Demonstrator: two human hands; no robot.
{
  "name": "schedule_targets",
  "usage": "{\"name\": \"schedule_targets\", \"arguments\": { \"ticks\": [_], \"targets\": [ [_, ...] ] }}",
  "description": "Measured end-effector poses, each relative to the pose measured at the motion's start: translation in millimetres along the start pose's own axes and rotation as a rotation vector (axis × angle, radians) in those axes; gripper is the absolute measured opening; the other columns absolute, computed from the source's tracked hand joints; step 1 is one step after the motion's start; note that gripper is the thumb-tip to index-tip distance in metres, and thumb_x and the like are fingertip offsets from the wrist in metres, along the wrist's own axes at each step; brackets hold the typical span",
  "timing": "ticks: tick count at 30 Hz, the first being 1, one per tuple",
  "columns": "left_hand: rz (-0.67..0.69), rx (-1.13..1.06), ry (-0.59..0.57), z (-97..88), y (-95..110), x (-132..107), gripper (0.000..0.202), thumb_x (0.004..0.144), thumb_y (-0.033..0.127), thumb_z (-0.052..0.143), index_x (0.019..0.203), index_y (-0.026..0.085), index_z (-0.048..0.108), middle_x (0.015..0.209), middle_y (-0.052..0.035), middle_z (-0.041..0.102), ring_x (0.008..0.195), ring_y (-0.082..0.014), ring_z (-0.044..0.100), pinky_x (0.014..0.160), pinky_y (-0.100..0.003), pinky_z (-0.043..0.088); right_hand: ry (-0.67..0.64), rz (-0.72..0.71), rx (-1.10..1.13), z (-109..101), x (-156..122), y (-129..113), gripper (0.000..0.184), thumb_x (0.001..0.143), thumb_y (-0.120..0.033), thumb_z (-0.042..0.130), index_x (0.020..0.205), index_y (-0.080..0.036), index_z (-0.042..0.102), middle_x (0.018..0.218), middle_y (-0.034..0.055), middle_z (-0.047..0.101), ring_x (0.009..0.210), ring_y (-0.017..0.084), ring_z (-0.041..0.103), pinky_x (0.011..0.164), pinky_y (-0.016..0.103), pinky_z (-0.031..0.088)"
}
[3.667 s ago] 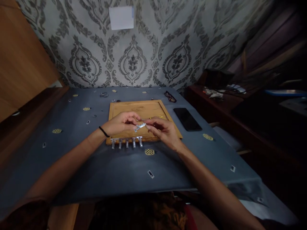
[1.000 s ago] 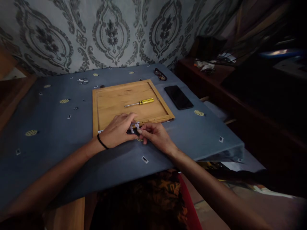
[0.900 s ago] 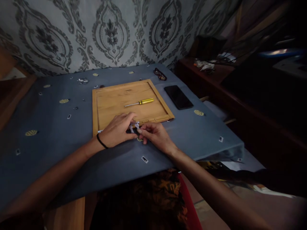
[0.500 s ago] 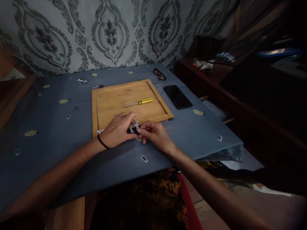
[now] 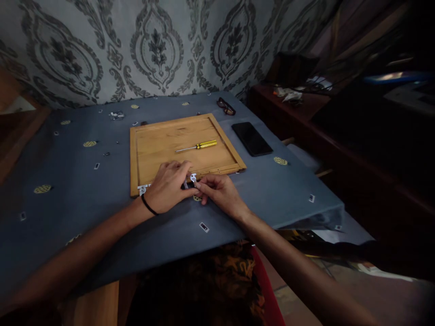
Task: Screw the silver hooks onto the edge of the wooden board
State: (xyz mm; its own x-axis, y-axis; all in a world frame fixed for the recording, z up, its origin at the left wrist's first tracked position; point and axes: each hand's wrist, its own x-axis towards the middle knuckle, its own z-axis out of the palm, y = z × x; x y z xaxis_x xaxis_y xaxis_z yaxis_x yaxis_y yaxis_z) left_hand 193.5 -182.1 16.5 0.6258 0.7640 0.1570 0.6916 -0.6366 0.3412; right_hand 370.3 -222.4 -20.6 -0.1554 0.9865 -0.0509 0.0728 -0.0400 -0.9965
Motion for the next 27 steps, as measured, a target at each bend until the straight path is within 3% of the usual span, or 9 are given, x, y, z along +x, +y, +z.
{"name": "schedule_targets", "arguments": {
  "ticks": [13, 19, 21, 24, 27],
  "targets": [
    [-0.036, -0.038, 0.014, 0.7, 4, -1, 0.040, 0.083, 0.032, 0.076, 0.113, 0.019, 0.052, 0.107, -0.0071, 0.071, 0.107, -0.0290, 0.064, 0.096, -0.048, 0.047, 0.002, -0.017, -0.083, -1, -1, 4, 0.050, 0.080, -0.066, 0.066, 0.070, -0.017, 0.064, 0.066, 0.0016, 0.068, 0.046, 0.009, 0.060, 0.050, 0.023, 0.046],
    [-0.032, -0.033, 0.036, 1.6, 4, 0, 0.043, 0.082, 0.031, 0.075, 0.114, 0.021, 0.049, 0.107, -0.0063, 0.072, 0.109, -0.0297, 0.064, 0.095, -0.048, 0.046, 0.056, -0.056, -0.267, -11, -7, -3, 0.037, 0.092, -0.048, 0.058, 0.072, -0.017, 0.067, 0.059, 0.0004, 0.065, 0.050, 0.011, 0.058, 0.054, 0.024, 0.044],
    [-0.030, -0.032, 0.041, 2.0, 4, 0, 0.045, 0.081, 0.032, 0.075, 0.115, 0.021, 0.048, 0.108, -0.0060, 0.072, 0.110, -0.0300, 0.064, 0.095, -0.048, 0.045, 0.080, -0.087, -0.347, -16, -9, -9, 0.030, 0.092, -0.040, 0.059, 0.074, -0.018, 0.068, 0.056, -0.0008, 0.063, 0.053, 0.011, 0.056, 0.055, 0.024, 0.041],
    [-0.033, -0.029, 0.042, 2.5, 4, 1, 0.048, 0.080, 0.031, 0.077, 0.117, 0.022, 0.046, 0.106, -0.0053, 0.073, 0.110, -0.0297, 0.064, 0.096, -0.047, 0.045, 0.082, -0.159, -0.441, -23, -7, -14, 0.018, 0.092, -0.032, 0.061, 0.085, -0.019, 0.072, 0.070, 0.0009, 0.071, 0.062, 0.013, 0.061, 0.061, 0.025, 0.044],
    [-0.038, -0.037, 0.035, 3.3, 4, 1, 0.051, 0.081, 0.031, 0.076, 0.120, 0.021, 0.045, 0.107, -0.0057, 0.073, 0.111, -0.0298, 0.064, 0.097, -0.048, 0.044, 0.048, -0.389, -0.612, -26, -4, -11, 0.016, 0.096, -0.026, 0.057, 0.095, -0.019, 0.071, 0.085, 0.0038, 0.076, 0.072, 0.014, 0.067, 0.068, 0.025, 0.049]
  ]
}}
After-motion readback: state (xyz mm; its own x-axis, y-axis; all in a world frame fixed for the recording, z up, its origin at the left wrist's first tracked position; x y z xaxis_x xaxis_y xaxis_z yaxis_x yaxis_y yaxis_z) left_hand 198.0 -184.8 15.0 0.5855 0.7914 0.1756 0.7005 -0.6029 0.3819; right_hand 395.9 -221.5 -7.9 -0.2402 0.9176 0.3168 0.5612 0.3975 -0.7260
